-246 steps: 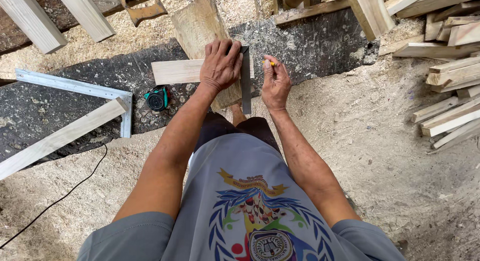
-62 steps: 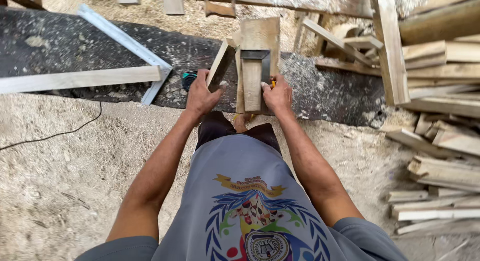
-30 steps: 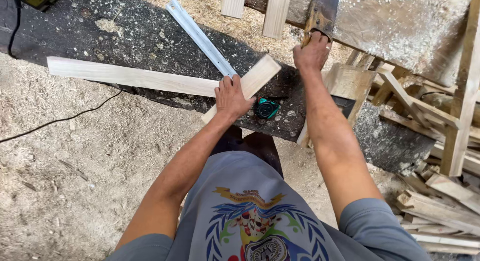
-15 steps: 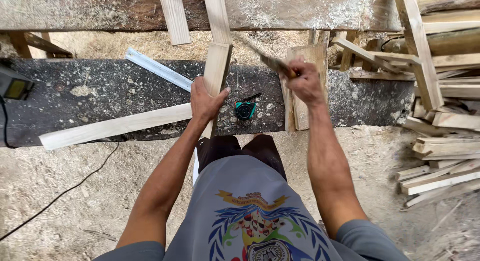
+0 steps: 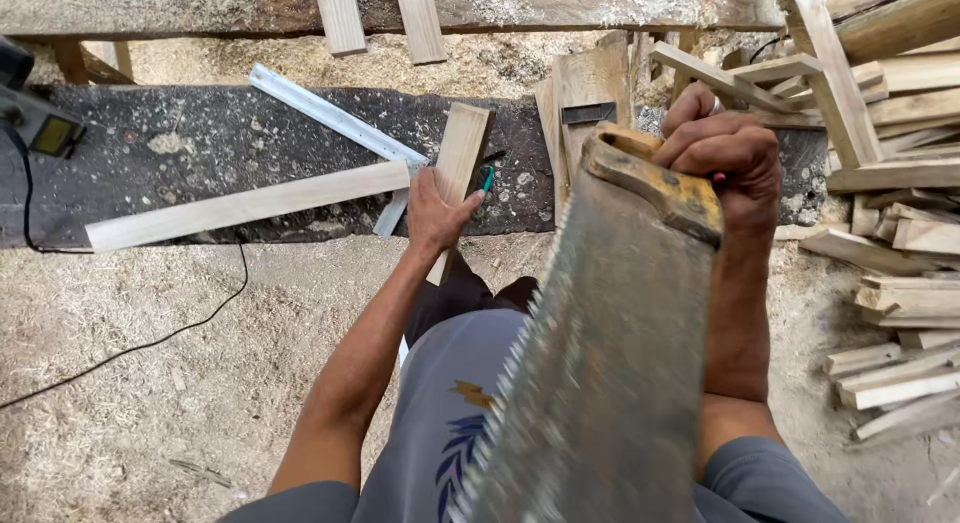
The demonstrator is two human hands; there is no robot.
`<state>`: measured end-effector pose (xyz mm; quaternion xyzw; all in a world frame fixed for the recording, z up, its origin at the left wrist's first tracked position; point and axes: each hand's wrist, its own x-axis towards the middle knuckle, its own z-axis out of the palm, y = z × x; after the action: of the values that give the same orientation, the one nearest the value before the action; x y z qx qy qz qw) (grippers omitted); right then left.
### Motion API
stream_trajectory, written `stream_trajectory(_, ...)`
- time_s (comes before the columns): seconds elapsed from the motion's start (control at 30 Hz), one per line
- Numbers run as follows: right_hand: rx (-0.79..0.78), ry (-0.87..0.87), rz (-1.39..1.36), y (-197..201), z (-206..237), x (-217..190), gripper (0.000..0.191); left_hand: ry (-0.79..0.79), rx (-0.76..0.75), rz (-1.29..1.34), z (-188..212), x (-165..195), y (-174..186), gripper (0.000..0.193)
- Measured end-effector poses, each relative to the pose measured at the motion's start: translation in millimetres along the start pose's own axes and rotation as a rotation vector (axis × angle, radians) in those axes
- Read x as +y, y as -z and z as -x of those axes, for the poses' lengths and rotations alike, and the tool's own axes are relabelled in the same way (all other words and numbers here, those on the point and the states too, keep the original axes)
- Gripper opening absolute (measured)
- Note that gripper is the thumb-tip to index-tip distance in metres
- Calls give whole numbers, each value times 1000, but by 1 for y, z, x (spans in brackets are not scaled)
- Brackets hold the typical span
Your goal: The person places a wooden board on a low work surface, measures it with a tape measure, marks a line with a pencil using a square, and saws the board with a hand saw. They then reposition the cut piece, measure and mark it again, and continue sawing.
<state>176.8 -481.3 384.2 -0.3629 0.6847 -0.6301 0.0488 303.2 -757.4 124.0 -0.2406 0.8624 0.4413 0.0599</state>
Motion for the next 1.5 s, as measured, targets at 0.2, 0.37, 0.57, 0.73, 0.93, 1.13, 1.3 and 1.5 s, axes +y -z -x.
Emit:
stream_trajectory(0.2,-8,-1,-172,22,56,-28,28,0,79,-26,63,9,-35,82)
stream_trajectory(0.37,20,165,-133,41,109,-62,42,-69,154,1,104,35,-73,84)
stream_trajectory(0.57,-77,152,-20,91,138,-109,41,-126,112,97,140,85,-116,78)
stream_trajectory(0.73,63,183,-31,98,163,-109,35,-151,116,45,159,106,-132,80)
stream_trajectory(0.93,-46,338,-113,134,164,-106,32,-161,105,12,149,112,-145,79)
stream_trajectory(1.13,163,361,-92,171,181,-93,29,-211,111,10,125,118,-187,77)
stream_trajectory(1.3,103,214,-58,214,193,-84,22,-229,38,7,101,155,-212,84)
stream_trajectory(1.5,121,180,40,278,246,-42,10,-263,-29,-38,87,192,-246,81)
